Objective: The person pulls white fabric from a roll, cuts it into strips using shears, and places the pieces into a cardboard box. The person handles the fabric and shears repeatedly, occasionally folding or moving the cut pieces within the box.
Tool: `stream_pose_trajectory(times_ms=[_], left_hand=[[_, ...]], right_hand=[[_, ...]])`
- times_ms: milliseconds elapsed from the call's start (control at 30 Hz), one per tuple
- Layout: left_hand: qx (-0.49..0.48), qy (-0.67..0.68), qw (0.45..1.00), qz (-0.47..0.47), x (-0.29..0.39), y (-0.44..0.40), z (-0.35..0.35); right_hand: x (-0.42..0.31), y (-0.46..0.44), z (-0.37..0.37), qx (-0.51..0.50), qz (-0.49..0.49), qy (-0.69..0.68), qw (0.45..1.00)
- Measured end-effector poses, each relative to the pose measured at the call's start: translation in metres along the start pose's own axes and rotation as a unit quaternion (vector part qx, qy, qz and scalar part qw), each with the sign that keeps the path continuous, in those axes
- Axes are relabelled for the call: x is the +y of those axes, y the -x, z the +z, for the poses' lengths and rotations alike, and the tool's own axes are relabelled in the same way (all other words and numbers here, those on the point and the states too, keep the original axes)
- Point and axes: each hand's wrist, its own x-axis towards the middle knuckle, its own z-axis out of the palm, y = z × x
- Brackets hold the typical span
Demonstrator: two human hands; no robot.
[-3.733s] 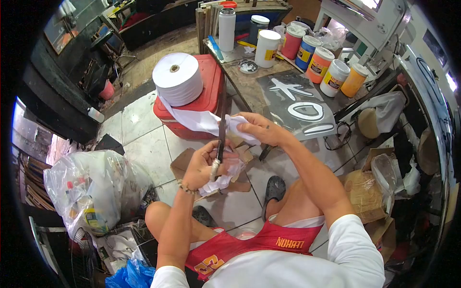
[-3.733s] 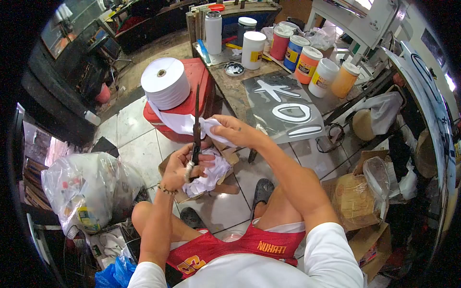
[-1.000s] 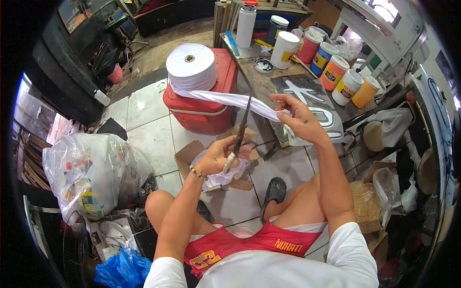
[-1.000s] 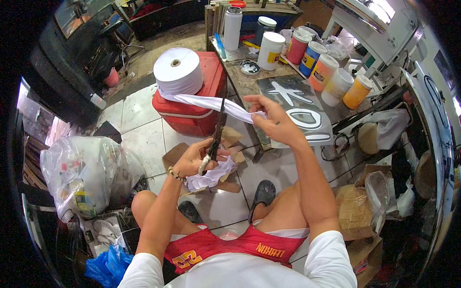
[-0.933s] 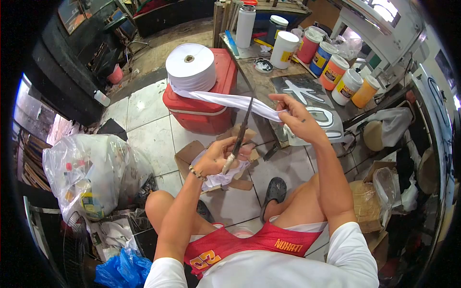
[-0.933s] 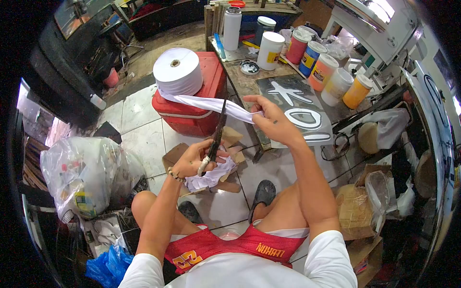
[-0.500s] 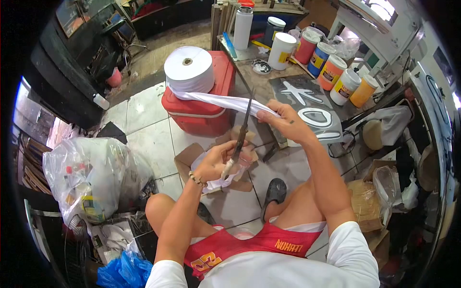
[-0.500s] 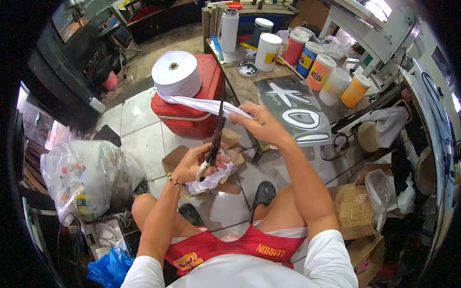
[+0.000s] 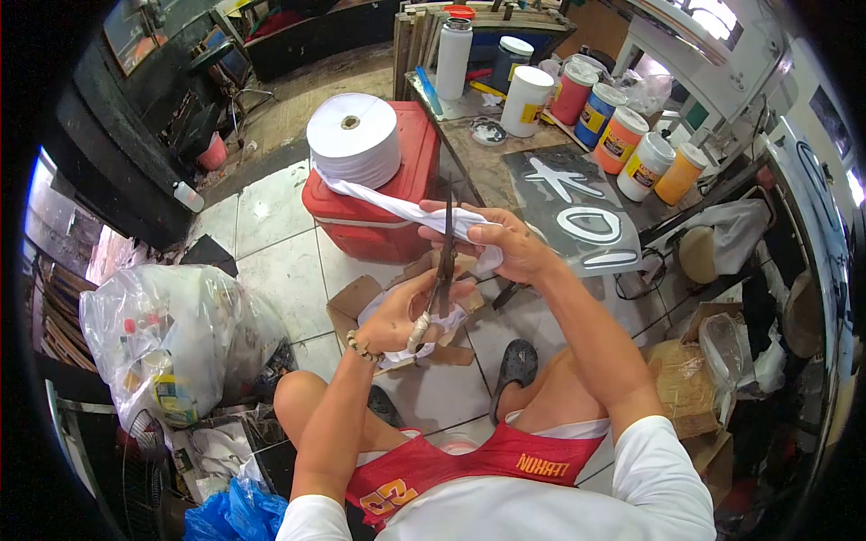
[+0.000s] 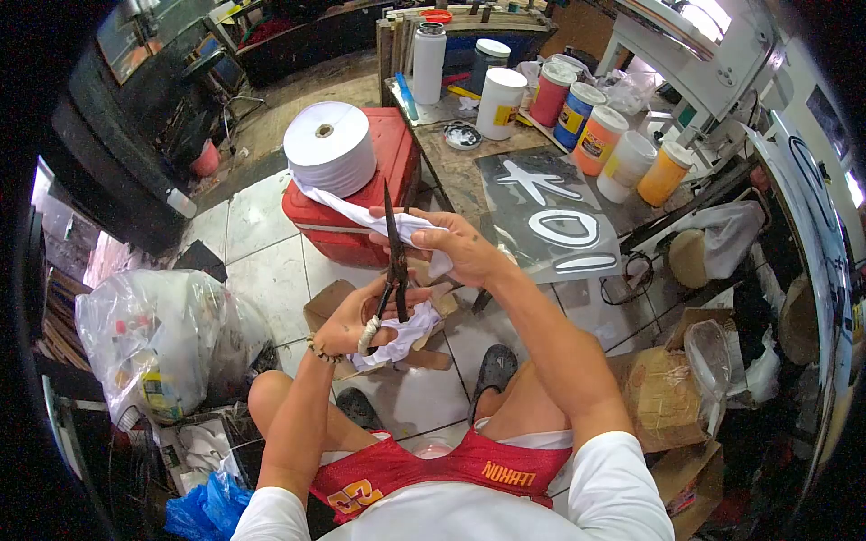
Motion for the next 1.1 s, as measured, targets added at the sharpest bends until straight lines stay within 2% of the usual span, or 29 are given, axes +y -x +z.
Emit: stream_pose_trajectory(times_ms=[67, 133, 200, 233, 267, 300, 367, 400, 433, 467, 500, 567, 700, 767, 833, 900, 933, 967, 1033, 1100], left_hand=[[-0.01, 0.006, 0.998, -0.06, -0.001, 0.001, -0.003], [-0.014, 0.001, 0.997, -0.082, -0.001, 0.003, -0.009], [-0.018, -0.004, 0.995, -0.103, -0.003, 0.003, -0.011], [-0.001, 0.057, 0.991, -0.119, -0.005, 0.002, -0.01], [0.016, 0.119, 0.984, -0.134, -0.006, 0.0, -0.008], [0.016, 0.12, 0.983, -0.135, -0.008, -0.001, -0.006], [0.01, -0.016, 0.997, 0.072, -0.011, -0.004, -0.001], [0.01, -0.016, 0.997, 0.071, -0.011, -0.004, -0.001], [0.01, 0.004, 1.0, 0.028, -0.011, -0.003, -0.002], [0.009, 0.023, 1.0, -0.016, -0.01, -0.002, -0.003], [0.008, 0.023, 1.0, -0.016, -0.01, 0.0, -0.006], [0.004, 0.017, 0.993, -0.114, -0.01, 0.001, -0.013], [0.027, 0.043, 0.993, -0.105, -0.012, 0.001, -0.005], [0.036, 0.029, 0.999, 0.002, -0.015, -0.001, -0.003], [0.025, 0.024, 0.999, -0.018, -0.018, 0.0, -0.007], [0.014, 0.019, 0.999, -0.038, -0.013, 0.001, -0.01], [0.037, -0.016, 0.998, -0.057, -0.006, 0.001, -0.012], [0.06, -0.05, 0.994, -0.077, 0.001, 0.002, -0.014], [0.11, -0.001, 0.991, -0.07, 0.009, 0.005, -0.015], [0.142, -0.025, 0.989, -0.033, 0.017, 0.009, -0.021]], right_hand=[[0.002, -0.003, -0.009, -0.006, -0.002, -0.005, 1.0], [-0.001, -0.003, -0.011, -0.013, -0.005, -0.01, 1.0], [-0.003, 0.0, -0.009, 0.026, -0.017, 0.046, 0.998], [-0.001, 0.001, -0.013, 0.026, -0.016, 0.046, 0.998], [0.004, 0.004, -0.02, 0.033, 0.019, 0.114, 0.993], [0.007, 0.005, -0.024, 0.04, 0.055, 0.182, 0.981], [0.015, 0.007, -0.027, 0.041, 0.058, 0.181, 0.981], [0.016, 0.007, -0.025, 0.041, 0.061, 0.181, 0.981], [0.015, 0.006, -0.024, 0.041, 0.061, 0.181, 0.981], [0.012, 0.006, -0.022, 0.046, 0.04, 0.189, 0.98], [0.009, 0.005, -0.02, 0.051, 0.019, 0.197, 0.979], [0.001, 0.007, -0.02, 0.05, 0.018, 0.22, 0.974], [0.005, 0.008, -0.022, 0.038, 0.002, 0.265, 0.964], [0.009, 0.009, -0.017, 0.034, 0.023, 0.271, 0.962], [0.01, 0.011, -0.016, 0.031, 0.044, 0.278, 0.959], [0.01, 0.013, -0.023, 0.082, 0.083, 0.279, 0.953], [0.01, 0.013, -0.025, 0.083, 0.083, 0.278, 0.953], [0.011, 0.014, -0.027, 0.071, 0.052, 0.285, 0.955], [0.016, 0.013, -0.029, 0.058, 0.031, 0.286, 0.956], [0.026, 0.008, -0.031, -0.014, -0.067, 0.459, 0.886]])
